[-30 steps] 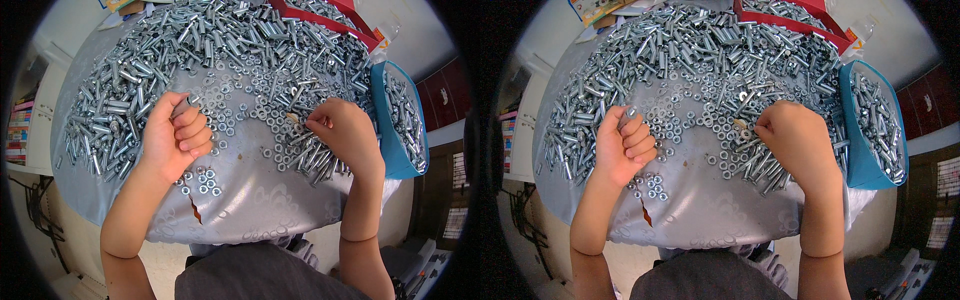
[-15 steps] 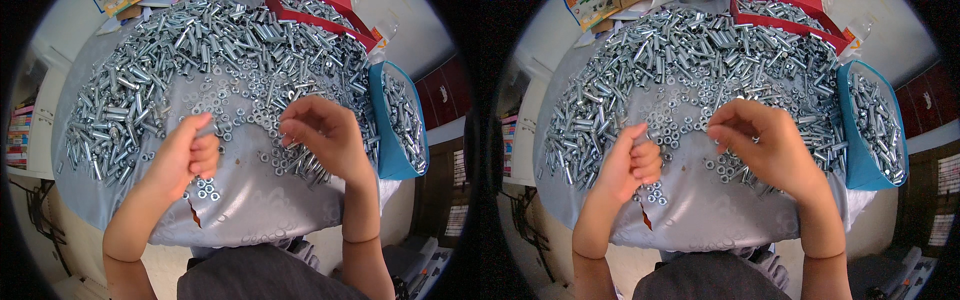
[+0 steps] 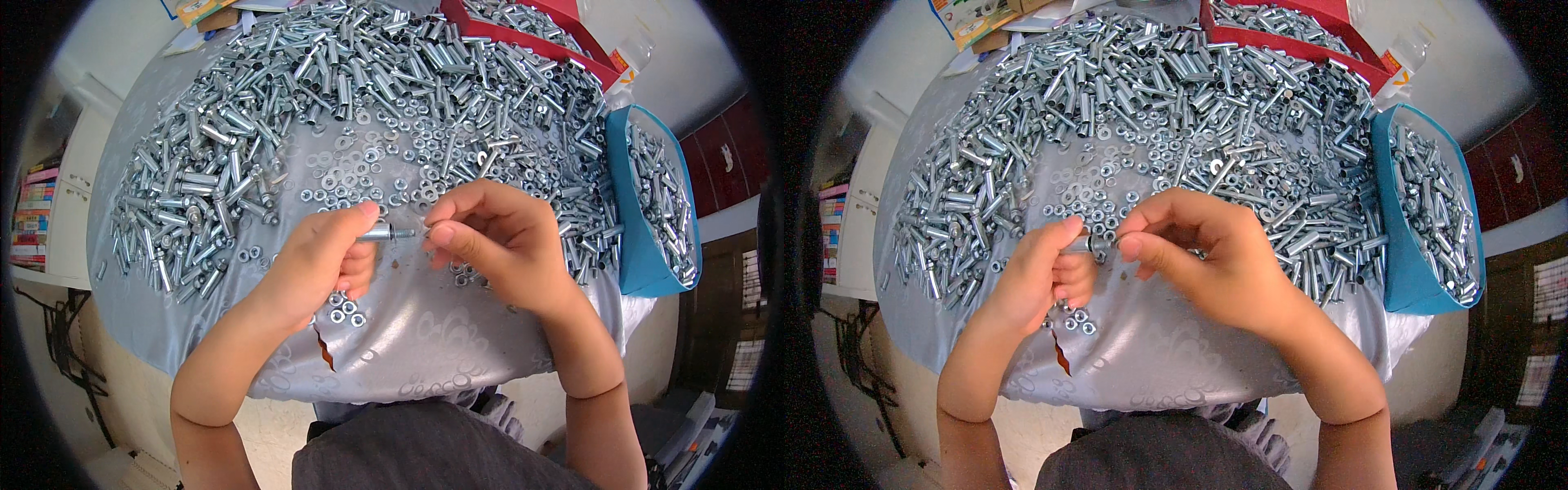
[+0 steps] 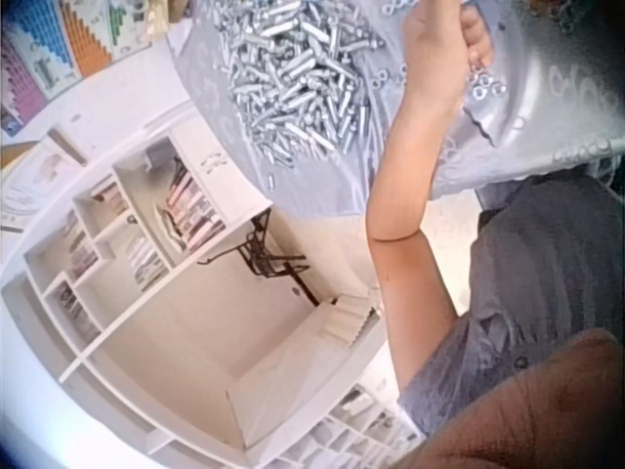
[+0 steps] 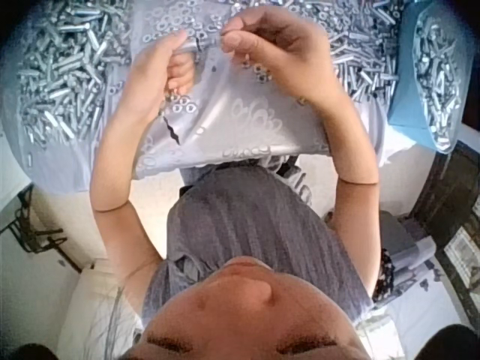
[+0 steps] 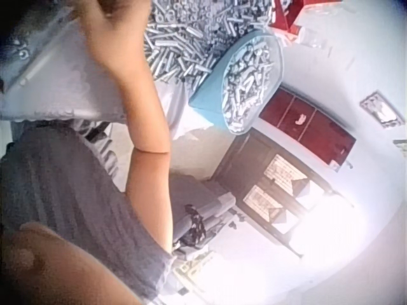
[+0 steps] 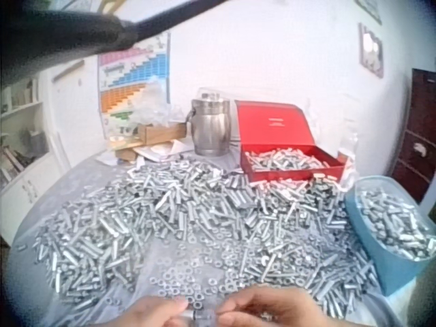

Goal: The person repeatedly picks up bolts, washers, and nuts from a large pile on a table. They thread the components together by hand, creating small fastener assemblies. The person handles the items one at a time, screwing the nut onto the bolt after placing a washer.

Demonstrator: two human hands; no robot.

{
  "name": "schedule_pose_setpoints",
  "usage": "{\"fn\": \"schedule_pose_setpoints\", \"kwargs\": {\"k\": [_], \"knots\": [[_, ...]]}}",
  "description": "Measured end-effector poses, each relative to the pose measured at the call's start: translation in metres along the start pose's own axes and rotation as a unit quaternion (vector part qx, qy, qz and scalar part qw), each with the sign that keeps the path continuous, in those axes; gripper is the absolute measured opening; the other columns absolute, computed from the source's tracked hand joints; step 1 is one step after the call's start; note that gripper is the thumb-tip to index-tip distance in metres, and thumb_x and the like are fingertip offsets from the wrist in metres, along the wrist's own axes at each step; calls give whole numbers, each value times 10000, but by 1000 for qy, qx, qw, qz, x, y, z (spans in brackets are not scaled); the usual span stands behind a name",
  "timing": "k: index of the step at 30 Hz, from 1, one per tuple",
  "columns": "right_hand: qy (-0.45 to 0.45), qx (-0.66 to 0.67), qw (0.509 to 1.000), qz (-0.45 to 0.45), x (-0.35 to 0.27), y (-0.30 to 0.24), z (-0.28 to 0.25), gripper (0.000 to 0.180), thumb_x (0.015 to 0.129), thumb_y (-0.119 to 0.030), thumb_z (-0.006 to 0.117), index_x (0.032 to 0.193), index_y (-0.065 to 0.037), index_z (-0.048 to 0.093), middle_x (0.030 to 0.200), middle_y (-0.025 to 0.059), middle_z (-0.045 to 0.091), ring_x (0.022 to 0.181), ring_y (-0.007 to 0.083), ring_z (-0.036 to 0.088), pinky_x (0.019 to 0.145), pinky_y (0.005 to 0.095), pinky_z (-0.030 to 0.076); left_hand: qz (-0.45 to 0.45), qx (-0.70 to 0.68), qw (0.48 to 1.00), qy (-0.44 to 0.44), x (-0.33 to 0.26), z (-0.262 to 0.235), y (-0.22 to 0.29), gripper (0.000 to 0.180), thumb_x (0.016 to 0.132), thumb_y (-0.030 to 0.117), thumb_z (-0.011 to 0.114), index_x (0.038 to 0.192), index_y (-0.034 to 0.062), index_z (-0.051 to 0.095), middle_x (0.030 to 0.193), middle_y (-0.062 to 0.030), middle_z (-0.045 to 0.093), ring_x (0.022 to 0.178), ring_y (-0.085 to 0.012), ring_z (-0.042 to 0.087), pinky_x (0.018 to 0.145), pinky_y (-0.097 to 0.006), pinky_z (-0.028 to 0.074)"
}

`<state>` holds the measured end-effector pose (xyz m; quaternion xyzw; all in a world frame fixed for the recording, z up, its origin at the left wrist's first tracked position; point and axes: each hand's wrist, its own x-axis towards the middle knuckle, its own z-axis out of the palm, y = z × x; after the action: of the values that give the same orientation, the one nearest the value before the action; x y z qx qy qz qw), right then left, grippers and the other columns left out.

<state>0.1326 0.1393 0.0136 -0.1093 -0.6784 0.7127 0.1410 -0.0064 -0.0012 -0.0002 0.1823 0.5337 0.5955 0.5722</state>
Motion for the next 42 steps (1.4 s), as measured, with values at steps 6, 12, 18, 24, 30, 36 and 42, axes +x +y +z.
{"fn": "schedule_pose_setpoints", "kwargs": {"k": [6, 12, 18, 24, 30, 36, 42], "knots": [[-26, -17, 999, -27, 0, 5, 0, 131, 798, -56, 608, 896, 24, 578, 818, 37, 594, 708, 82, 557, 638, 210, 458, -16, 35, 999, -14, -4, 5, 1, 419, 885, 328, 432, 541, 111, 330, 479, 29, 292, 422, -79, 281, 440, -253, 303], [-4, 12, 1000, -7, 0, 6, 4, 129, 775, -52, 635, 877, 13, 591, 806, 33, 593, 708, 74, 552, 637, 205, 453, -13, 25, 999, -16, -3, 5, 2, 435, 890, 333, 425, 531, 108, 323, 465, 25, 289, 418, -79, 274, 439, -254, 303], [19, -85, 995, -44, -2, 9, 3, 161, 763, -62, 648, 895, 9, 589, 783, 27, 602, 701, 62, 559, 628, 198, 452, 0, 4, 1000, -29, -1, 2, -3, 429, 895, 329, 424, 538, 111, 327, 471, 29, 292, 418, -75, 266, 435, -252, 301], [-2, -141, 978, -153, -5, 10, 12, 195, 736, -39, 658, 910, 5, 583, 816, 59, 606, 697, 106, 582, 635, 208, 459, 20, 41, 999, 3, -6, 10, -1, 404, 896, 315, 437, 562, 105, 350, 479, 39, 290, 417, -74, 280, 426, -245, 289], [16, -180, 962, -203, -2, 3, 5, 241, 703, -46, 685, 919, -3, 585, 842, 60, 599, 725, 122, 574, 611, 229, 446, 20, -2, 999, -50, -5, 5, -1, 412, 900, 347, 406, 568, 111, 344, 466, 34, 282, 409, -74, 294, 427, -250, 290], [68, -339, 910, -229, 7, -3, -16, 211, 685, -42, 677, 885, -37, 610, 816, 78, 587, 706, 171, 555, 631, 260, 438, 57, -73, 995, -41, 2, -6, 1, 487, 883, 416, 332, 507, 173, 140, 458, 39, 192, 390, -87, 238, 415, -252, 265], [-128, -484, 852, -152, 2, 3, -23, 146, 666, -127, 656, 774, -48, 599, 774, 88, 564, 753, 267, 550, 670, 361, 439, 57, -78, 995, -21, 4, -6, 3, 483, 880, 415, 335, 506, 172, 150, 460, 41, 188, 402, -81, 240, 424, -249, 261]]}}
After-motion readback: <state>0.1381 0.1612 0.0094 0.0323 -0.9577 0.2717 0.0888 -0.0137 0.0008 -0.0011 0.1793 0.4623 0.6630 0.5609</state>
